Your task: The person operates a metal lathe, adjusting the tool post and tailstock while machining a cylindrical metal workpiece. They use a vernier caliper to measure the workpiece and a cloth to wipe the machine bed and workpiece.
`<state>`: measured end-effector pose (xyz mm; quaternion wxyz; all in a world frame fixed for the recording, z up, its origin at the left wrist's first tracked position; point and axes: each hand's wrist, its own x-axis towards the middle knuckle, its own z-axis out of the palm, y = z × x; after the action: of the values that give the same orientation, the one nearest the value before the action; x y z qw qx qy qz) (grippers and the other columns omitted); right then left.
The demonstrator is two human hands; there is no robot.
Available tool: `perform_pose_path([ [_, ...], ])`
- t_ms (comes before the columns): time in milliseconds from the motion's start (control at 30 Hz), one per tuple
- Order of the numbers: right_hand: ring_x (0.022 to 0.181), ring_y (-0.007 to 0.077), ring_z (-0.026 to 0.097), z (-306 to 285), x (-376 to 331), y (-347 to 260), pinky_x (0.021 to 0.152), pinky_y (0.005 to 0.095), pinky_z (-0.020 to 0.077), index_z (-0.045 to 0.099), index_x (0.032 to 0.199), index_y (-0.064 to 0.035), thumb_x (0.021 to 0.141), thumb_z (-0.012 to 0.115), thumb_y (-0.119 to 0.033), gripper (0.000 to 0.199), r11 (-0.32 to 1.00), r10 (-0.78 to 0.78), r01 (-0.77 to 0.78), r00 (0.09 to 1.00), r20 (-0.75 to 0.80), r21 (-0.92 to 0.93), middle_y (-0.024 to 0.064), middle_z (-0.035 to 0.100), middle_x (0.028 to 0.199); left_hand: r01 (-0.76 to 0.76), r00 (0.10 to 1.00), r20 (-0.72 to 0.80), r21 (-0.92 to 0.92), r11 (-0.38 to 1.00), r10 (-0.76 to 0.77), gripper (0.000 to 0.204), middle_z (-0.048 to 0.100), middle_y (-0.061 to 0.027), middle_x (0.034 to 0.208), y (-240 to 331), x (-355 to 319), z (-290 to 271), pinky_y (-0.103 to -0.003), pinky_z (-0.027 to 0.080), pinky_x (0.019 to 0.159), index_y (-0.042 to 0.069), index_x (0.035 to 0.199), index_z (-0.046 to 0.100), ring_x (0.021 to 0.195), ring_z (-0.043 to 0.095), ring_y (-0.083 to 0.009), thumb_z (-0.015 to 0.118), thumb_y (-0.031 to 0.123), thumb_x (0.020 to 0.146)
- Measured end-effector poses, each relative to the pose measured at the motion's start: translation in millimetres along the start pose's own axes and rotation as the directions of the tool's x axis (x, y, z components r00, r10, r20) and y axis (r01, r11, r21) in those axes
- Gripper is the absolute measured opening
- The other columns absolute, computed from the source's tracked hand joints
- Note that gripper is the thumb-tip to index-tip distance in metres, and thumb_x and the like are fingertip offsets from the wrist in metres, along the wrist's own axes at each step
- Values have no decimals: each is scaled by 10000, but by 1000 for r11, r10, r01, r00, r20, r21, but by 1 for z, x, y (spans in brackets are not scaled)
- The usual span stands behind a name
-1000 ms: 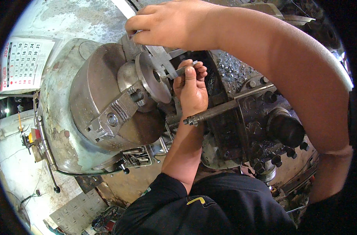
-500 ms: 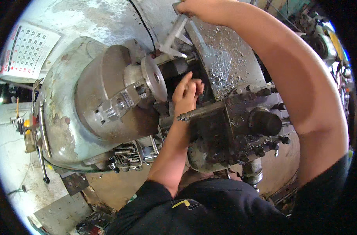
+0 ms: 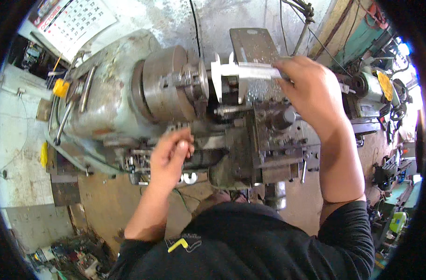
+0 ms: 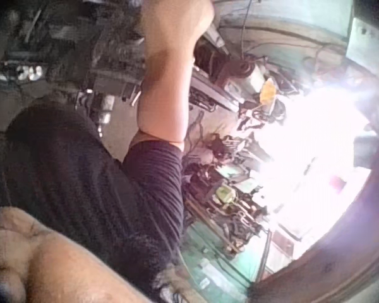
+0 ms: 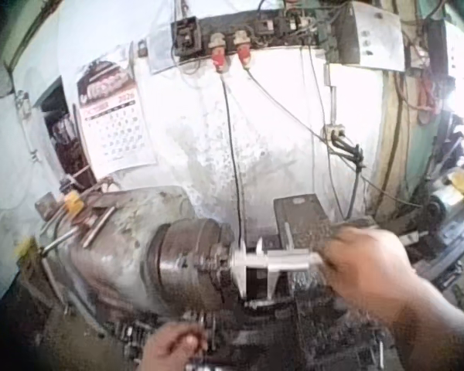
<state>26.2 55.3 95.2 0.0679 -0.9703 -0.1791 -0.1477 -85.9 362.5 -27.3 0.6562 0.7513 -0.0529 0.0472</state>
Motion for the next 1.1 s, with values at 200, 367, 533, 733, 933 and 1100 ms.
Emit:
perform_pose_path([
  [200,841,329,648,-28,-101,-25,753,400,520,727,1054,-78,777,730,-109,278,971,-44,63,995,-86,230,105,660,914,-52,998,22,-42,998,53,365,641,-54,1048,76,-16,49,-244,507,738,-13,1262,607,841,607,-95,675,183,961],
  [367,836,309,655,-57,-145,-31,751,395,524,727,1067,-94,770,724,-114,299,971,-58,81,993,-105,224,96,664,922,71,997,15,-63,995,-71,305,652,-12,895,103,-53,66,-228,486,674,-17,1191,640,756,579,-68,714,115,926],
  [533,831,305,654,-76,-169,-37,747,392,526,726,1073,-99,763,725,-122,311,968,-98,123,987,-125,219,91,662,921,27,999,-21,-101,995,-29,269,641,-4,849,118,-83,71,-219,470,627,-16,1166,649,701,559,-58,705,99,929],
  [733,798,290,647,-84,-176,-48,716,393,526,725,1055,-105,771,717,-132,286,954,-169,213,963,-211,211,83,644,887,-13,997,-70,-41,999,11,256,628,4,842,127,-106,64,-213,457,628,-18,1155,654,704,545,-53,701,90,928],
  [933,794,289,650,-87,-175,-64,716,387,527,723,1051,-94,767,721,-121,285,930,-215,278,942,-258,240,88,641,883,-151,980,-132,6,989,150,261,610,4,861,134,-124,50,-211,450,641,-19,1158,656,725,538,-55,703,90,925],
  [1100,735,273,637,-89,-171,-81,661,390,525,718,1026,-114,778,712,-148,250,912,-276,348,913,-300,218,60,611,818,-173,968,-161,131,976,194,264,602,-1,883,136,-137,33,-207,442,651,-23,1160,654,745,535,-54,701,86,925],
])
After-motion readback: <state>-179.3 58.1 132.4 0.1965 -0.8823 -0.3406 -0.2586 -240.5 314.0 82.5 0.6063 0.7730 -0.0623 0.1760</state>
